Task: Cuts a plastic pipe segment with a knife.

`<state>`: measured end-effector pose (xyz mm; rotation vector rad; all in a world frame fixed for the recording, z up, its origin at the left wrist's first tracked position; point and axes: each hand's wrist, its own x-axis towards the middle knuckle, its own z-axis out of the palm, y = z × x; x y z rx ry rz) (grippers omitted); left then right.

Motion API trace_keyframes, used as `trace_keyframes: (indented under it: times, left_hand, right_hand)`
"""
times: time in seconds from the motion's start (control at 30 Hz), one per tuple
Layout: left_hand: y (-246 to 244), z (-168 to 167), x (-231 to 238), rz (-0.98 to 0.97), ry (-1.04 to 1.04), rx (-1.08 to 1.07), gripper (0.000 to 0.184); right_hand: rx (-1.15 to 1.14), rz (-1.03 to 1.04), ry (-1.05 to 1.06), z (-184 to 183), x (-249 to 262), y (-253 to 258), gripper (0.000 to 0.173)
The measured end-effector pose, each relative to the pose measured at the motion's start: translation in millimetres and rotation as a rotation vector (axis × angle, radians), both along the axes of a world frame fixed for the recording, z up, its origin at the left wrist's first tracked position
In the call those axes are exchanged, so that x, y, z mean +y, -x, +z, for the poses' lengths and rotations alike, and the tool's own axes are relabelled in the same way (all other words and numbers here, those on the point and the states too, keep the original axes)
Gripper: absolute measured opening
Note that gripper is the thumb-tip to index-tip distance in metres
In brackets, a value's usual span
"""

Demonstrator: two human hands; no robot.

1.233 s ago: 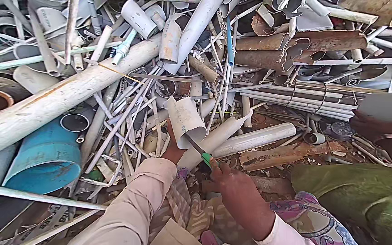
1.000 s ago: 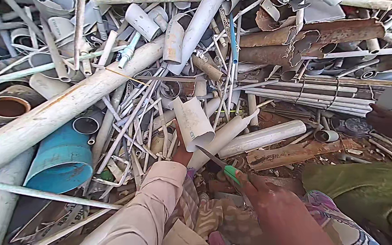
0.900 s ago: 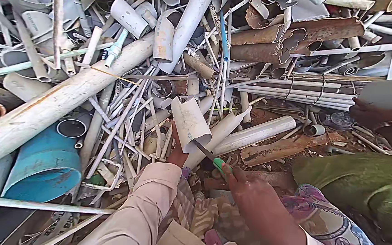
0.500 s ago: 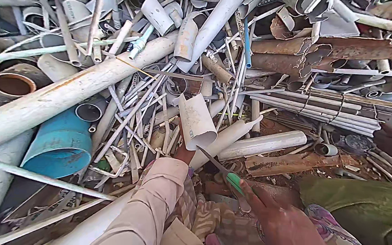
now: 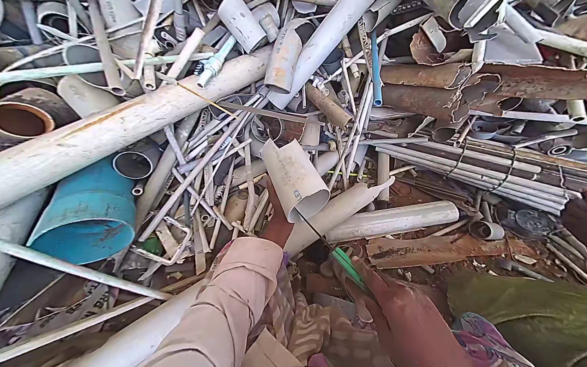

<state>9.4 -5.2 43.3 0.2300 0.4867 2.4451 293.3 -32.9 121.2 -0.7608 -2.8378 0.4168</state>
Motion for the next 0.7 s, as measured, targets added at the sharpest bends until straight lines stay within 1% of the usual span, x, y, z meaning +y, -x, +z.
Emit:
trace_keyframes:
  times: [0.07, 0.1, 0.13, 0.17, 0.2, 0.27, 0.33, 0.37, 0.4, 0.43, 0.47, 0.53, 0.57, 0.6, 0.63, 0.67, 0.7]
  left_hand:
    - [5.2, 2.8, 6.1, 0.054, 0.229, -0.086, 0.061]
    - [8.4, -10.8, 11.2, 0.053, 0.248, -0.048, 0.06]
    - [13.3, -36.1, 17.8, 0.035, 0.179, 0.038, 0.061]
    - [14.3, -52.4, 22.9, -0.002, 0.12, 0.104, 0.062]
    - [11.4, -59.4, 25.6, -0.059, 0.07, 0.13, 0.063]
    - [-0.5, -53.1, 25.2, -0.134, 0.042, 0.11, 0.058]
    - [-7.5, -40.7, 22.8, -0.149, 0.11, 0.077, 0.054]
    - [-8.3, -36.8, 21.8, -0.168, 0.131, 0.061, 0.053]
    - [-7.7, -36.7, 21.4, -0.182, 0.135, 0.056, 0.051]
    - [-6.3, -39.9, 21.8, -0.183, 0.133, 0.064, 0.049]
    - [-4.7, -43.8, 22.3, -0.171, 0.134, 0.063, 0.047]
    - [-1.6, -48.8, 22.9, -0.122, 0.151, 0.017, 0.05]
    - [1.1, -50.3, 22.8, -0.088, 0.142, -0.011, 0.052]
    - [3.9, -49.9, 21.2, -0.059, 0.117, -0.028, 0.054]
    - [5.5, -44.1, 17.6, -0.026, 0.088, -0.045, 0.055]
    - [5.5, -31.3, 12.0, 0.0, 0.054, -0.061, 0.057]
    - [2.0, -8.2, 3.6, 0.019, 0.046, -0.084, 0.06]
  right_hand:
    - [-0.035, -0.084, 0.059, -10.0, 8.5, 6.5, 0.051]
    - [-0.031, -0.128, 0.059, -18.9, 14.1, 10.4, 0.049]
    - [-0.024, -0.166, 0.063, -26.8, 20.8, 13.4, 0.046]
    - [-0.007, -0.201, 0.068, -33.0, 27.6, 14.9, 0.043]
    - [0.035, -0.236, 0.038, -39.9, 34.3, 14.7, 0.039]
    - [0.17, -0.288, -0.132, -52.5, 46.3, 11.9, 0.04]
    - [0.262, -0.309, -0.347, -61.0, 53.1, 11.0, 0.042]
    - [0.264, -0.306, -0.401, -62.6, 52.6, 11.4, 0.041]
    - [0.245, -0.29, -0.398, -62.7, 48.6, 12.0, 0.039]
    - [0.223, -0.262, -0.338, -62.4, 42.6, 12.7, 0.038]
    - [0.215, -0.226, -0.223, -61.3, 35.5, 13.8, 0.038]
    - [0.258, -0.157, 0.094, -60.9, 26.6, 14.6, 0.039]
    - [0.316, -0.138, 0.261, -60.4, 25.6, 14.7, 0.039]
    - [0.388, -0.133, 0.491, -57.7, 25.9, 14.8, 0.037]
    - [0.48, -0.134, 0.782, -53.8, 26.9, 15.2, 0.035]
    - [0.557, -0.135, 1.064, -51.2, 29.3, 15.1, 0.034]
    - [0.585, -0.132, 1.241, -50.9, 32.5, 14.3, 0.034]
